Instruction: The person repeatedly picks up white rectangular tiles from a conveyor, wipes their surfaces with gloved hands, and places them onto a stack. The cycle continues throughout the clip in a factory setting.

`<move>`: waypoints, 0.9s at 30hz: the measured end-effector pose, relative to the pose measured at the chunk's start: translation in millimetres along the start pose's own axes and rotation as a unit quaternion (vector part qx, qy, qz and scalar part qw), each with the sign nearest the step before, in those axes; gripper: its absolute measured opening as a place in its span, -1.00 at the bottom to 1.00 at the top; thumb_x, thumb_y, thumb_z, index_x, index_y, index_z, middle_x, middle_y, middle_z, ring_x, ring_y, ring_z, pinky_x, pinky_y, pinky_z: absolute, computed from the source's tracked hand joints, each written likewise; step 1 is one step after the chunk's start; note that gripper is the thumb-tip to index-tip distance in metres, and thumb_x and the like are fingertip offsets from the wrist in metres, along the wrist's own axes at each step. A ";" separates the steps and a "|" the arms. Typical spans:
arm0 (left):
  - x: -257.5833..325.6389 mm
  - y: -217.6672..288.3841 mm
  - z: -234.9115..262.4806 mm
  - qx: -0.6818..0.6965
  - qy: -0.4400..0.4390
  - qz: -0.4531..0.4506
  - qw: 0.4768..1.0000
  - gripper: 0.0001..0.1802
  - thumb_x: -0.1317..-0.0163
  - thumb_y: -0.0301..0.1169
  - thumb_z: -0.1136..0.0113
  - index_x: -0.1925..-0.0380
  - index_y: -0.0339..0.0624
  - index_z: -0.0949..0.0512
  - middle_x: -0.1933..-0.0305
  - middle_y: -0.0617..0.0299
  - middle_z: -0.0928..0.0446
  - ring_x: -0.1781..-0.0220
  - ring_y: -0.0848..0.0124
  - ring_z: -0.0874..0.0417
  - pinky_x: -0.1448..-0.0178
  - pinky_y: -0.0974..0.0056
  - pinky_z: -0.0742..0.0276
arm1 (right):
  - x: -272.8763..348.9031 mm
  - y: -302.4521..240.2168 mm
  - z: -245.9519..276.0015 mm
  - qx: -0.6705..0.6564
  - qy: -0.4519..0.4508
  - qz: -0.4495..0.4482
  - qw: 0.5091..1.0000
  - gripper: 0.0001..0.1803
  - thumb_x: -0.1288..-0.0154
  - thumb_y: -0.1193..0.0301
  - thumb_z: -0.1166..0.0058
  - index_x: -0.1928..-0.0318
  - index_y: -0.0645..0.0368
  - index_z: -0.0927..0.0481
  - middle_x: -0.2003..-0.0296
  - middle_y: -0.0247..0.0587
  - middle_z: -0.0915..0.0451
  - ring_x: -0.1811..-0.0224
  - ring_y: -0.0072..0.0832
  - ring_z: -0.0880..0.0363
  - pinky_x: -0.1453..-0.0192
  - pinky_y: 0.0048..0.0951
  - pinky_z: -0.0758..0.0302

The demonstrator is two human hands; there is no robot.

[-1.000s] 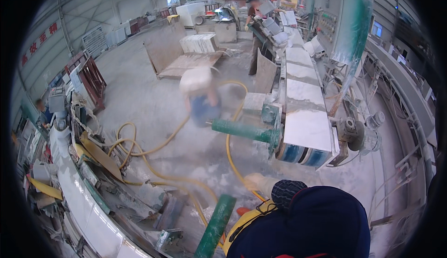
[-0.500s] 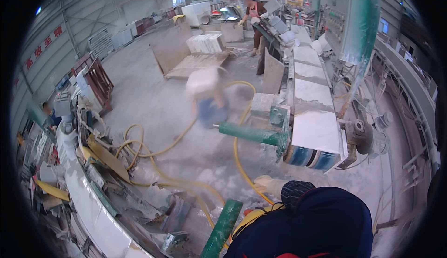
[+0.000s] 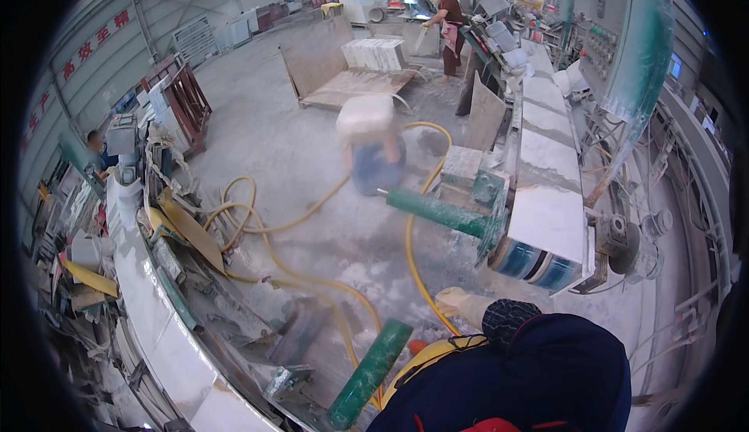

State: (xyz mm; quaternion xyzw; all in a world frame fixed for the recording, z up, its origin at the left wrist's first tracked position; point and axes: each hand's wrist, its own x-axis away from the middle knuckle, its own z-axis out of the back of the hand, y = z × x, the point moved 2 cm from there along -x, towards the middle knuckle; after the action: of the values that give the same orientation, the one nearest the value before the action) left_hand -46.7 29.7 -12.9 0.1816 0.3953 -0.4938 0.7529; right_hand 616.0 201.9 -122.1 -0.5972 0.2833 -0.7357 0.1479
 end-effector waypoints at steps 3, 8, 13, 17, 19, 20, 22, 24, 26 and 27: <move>-0.8 0.8 3.3 0.005 -0.004 0.002 1.000 -0.78 -0.44 -0.30 -0.20 0.06 -0.20 -0.65 0.09 0.02 -0.66 0.10 0.02 -0.67 0.01 -0.03 -0.62 | -3.9 1.4 -0.6 0.029 -0.004 0.014 0.999 -0.66 -0.39 0.19 -0.23 -0.09 0.00 -0.59 0.13 -0.19 -0.74 0.25 -0.33 -0.75 0.19 -0.26 -0.69; 0.5 1.4 7.6 -0.002 -0.057 0.034 0.998 -0.77 -0.44 -0.31 -0.21 0.06 -0.21 -0.64 0.08 0.00 -0.65 0.08 0.00 -0.66 -0.01 -0.04 -0.61 | -12.8 9.1 -0.1 0.005 -0.024 0.010 1.000 -0.66 -0.40 0.20 -0.21 -0.10 0.02 -0.59 0.15 -0.19 -0.75 0.28 -0.31 -0.75 0.21 -0.25 -0.69; 3.8 2.0 10.2 0.024 -0.026 0.005 0.999 -0.77 -0.42 -0.33 -0.22 0.06 -0.25 -0.63 0.07 -0.03 -0.64 0.06 -0.01 -0.64 -0.05 -0.07 -0.60 | -15.1 14.1 -0.6 0.014 -0.015 0.020 1.000 -0.64 -0.42 0.19 -0.20 -0.12 0.03 -0.58 0.13 -0.18 -0.74 0.24 -0.31 -0.76 0.18 -0.27 -0.69; 7.4 0.5 10.5 0.006 -0.037 0.008 0.999 -0.76 -0.42 -0.36 -0.21 0.05 -0.28 -0.63 0.06 -0.04 -0.64 0.05 -0.02 -0.64 -0.07 -0.09 -0.59 | -10.6 12.6 -3.0 0.021 -0.013 0.017 1.000 -0.64 -0.43 0.19 -0.19 -0.14 0.03 -0.58 0.10 -0.19 -0.73 0.21 -0.34 -0.75 0.16 -0.30 -0.68; 8.4 -0.1 11.1 0.003 -0.030 0.000 1.000 -0.76 -0.42 -0.36 -0.21 0.04 -0.29 -0.63 0.06 -0.04 -0.64 0.04 -0.03 -0.65 -0.07 -0.10 -0.60 | -8.4 11.4 -4.0 0.041 -0.017 0.024 0.999 -0.65 -0.43 0.19 -0.18 -0.13 0.04 -0.59 0.10 -0.20 -0.73 0.21 -0.35 -0.75 0.17 -0.32 -0.68; 8.8 -0.6 11.4 0.007 -0.027 0.004 1.000 -0.76 -0.43 -0.36 -0.21 0.04 -0.29 -0.63 0.06 -0.04 -0.64 0.04 -0.03 -0.65 -0.07 -0.10 -0.60 | -7.4 11.1 -4.4 0.058 -0.022 0.033 0.998 -0.65 -0.43 0.19 -0.17 -0.12 0.04 -0.60 0.11 -0.21 -0.74 0.21 -0.35 -0.75 0.18 -0.33 -0.68; 8.5 -2.1 11.5 0.005 -0.027 0.003 1.000 -0.75 -0.43 -0.35 -0.20 0.04 -0.30 -0.63 0.06 -0.05 -0.64 0.04 -0.03 -0.65 -0.08 -0.11 -0.60 | -6.6 11.7 -5.4 0.077 -0.037 0.046 0.995 -0.67 -0.44 0.19 -0.17 -0.09 0.05 -0.61 0.14 -0.21 -0.73 0.24 -0.37 -0.75 0.21 -0.35 -0.66; 9.0 -3.2 12.4 0.002 -0.024 0.006 1.000 -0.75 -0.43 -0.35 -0.20 0.04 -0.31 -0.63 0.06 -0.05 -0.63 0.04 -0.03 -0.65 -0.08 -0.11 -0.60 | -6.4 13.7 -6.1 0.079 -0.057 0.057 0.994 -0.70 -0.44 0.20 -0.16 -0.06 0.05 -0.62 0.19 -0.22 -0.73 0.30 -0.41 -0.74 0.26 -0.37 -0.65; 10.2 -3.8 13.3 0.000 -0.024 0.007 1.000 -0.74 -0.43 -0.35 -0.19 0.04 -0.31 -0.63 0.06 -0.05 -0.63 0.03 -0.03 -0.64 -0.08 -0.11 -0.60 | -5.9 17.1 -5.8 0.074 -0.055 0.062 0.994 -0.73 -0.44 0.23 -0.16 -0.04 0.06 -0.61 0.25 -0.23 -0.71 0.37 -0.45 -0.70 0.34 -0.40 -0.60; 11.8 -2.9 13.9 -0.001 -0.021 0.007 1.000 -0.74 -0.43 -0.35 -0.19 0.04 -0.32 -0.63 0.06 -0.06 -0.63 0.03 -0.03 -0.64 -0.08 -0.11 -0.60 | -5.5 18.4 -5.8 0.067 -0.058 0.062 0.994 -0.74 -0.44 0.24 -0.16 -0.02 0.07 -0.61 0.27 -0.24 -0.70 0.41 -0.47 -0.68 0.38 -0.42 -0.58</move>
State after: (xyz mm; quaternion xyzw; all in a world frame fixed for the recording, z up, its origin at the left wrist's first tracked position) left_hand -41.1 12.1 -13.0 0.1732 0.3785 -0.4918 0.7648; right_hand 609.6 191.7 -138.1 -0.6088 0.2610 -0.7066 0.2490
